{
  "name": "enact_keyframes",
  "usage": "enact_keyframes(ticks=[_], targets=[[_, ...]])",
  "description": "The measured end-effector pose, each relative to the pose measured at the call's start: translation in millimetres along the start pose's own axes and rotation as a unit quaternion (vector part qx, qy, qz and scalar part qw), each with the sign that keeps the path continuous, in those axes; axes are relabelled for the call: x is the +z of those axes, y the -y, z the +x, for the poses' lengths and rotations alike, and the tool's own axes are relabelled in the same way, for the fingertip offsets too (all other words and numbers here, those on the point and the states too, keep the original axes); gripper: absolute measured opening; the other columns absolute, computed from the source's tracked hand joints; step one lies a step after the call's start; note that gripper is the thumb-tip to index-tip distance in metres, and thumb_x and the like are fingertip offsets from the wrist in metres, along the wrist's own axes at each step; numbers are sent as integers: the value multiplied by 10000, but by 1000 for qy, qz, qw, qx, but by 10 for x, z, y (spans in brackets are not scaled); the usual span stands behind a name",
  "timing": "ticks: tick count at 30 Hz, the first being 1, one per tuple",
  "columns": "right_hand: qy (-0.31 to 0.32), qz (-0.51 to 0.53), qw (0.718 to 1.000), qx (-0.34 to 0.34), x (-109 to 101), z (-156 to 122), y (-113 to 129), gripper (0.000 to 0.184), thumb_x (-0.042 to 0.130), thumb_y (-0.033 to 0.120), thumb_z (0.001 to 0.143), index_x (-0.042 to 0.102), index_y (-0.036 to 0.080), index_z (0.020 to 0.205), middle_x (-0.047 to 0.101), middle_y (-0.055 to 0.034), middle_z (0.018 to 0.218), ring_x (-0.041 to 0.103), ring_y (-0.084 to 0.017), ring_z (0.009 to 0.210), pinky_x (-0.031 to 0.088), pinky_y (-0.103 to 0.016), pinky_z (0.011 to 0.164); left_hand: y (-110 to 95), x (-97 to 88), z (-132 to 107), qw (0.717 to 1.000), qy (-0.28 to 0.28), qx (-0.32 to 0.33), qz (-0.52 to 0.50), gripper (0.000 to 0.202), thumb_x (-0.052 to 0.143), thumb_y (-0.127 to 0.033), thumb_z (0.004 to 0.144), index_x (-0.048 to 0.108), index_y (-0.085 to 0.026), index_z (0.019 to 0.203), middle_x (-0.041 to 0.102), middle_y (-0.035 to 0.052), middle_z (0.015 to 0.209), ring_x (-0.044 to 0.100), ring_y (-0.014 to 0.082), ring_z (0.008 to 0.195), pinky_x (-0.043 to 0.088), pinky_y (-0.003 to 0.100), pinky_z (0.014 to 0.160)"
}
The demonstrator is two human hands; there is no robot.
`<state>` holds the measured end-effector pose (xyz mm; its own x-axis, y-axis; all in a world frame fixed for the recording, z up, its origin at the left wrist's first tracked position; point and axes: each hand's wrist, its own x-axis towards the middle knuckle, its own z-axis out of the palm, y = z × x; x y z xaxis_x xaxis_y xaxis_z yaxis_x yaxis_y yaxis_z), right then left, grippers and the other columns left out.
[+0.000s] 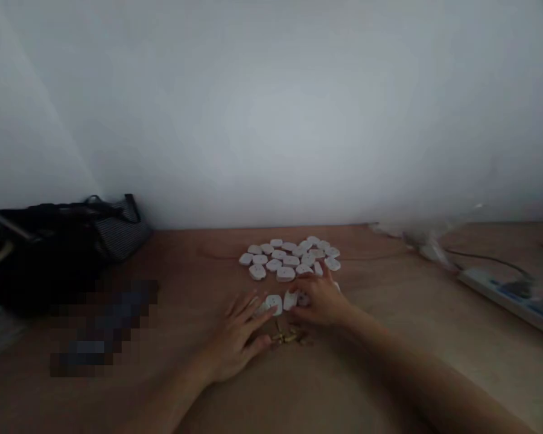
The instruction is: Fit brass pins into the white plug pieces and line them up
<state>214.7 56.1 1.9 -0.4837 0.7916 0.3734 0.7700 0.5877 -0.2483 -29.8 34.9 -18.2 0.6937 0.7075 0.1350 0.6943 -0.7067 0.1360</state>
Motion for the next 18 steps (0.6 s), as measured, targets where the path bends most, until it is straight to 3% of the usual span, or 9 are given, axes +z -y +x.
enact_keyframes(ticks=[4,8,13,18], targets=[[47,-24,998,-18,-28,-14,-44,412,610,382,736,567,225,1115,633,-87,1093,520,-260,1095,-107,-573,1026,-54,-31,27,999,48,-2,-4,482,339,-478,928,266,-349,1387,237,25,1480,165,309,1360,134,588,1058],[72,-25,997,-20,-77,-30,-133,587,616,417,731,456,237,1265,565,-119,1222,419,-288,1214,-120,-603,1011,-65,-39,32,999,52,-5,0,477,311,-488,933,259,-352,1387,236,10,1479,159,293,1363,133,565,1068],[73,-24,997,10,-101,-41,-207,559,612,430,736,489,224,1242,571,-126,1218,405,-302,1227,-100,-612,1015,-61,-32,32,998,62,-11,-10,488,302,-506,928,250,-353,1389,216,7,1483,153,284,1366,119,556,1074],[76,-21,997,19,-97,-42,-212,450,614,413,751,546,285,1176,628,-75,1140,461,-297,1178,-121,-618,1003,-63,-33,36,998,58,-12,-21,492,306,-504,928,251,-347,1391,206,7,1485,150,277,1367,126,537,1082]])
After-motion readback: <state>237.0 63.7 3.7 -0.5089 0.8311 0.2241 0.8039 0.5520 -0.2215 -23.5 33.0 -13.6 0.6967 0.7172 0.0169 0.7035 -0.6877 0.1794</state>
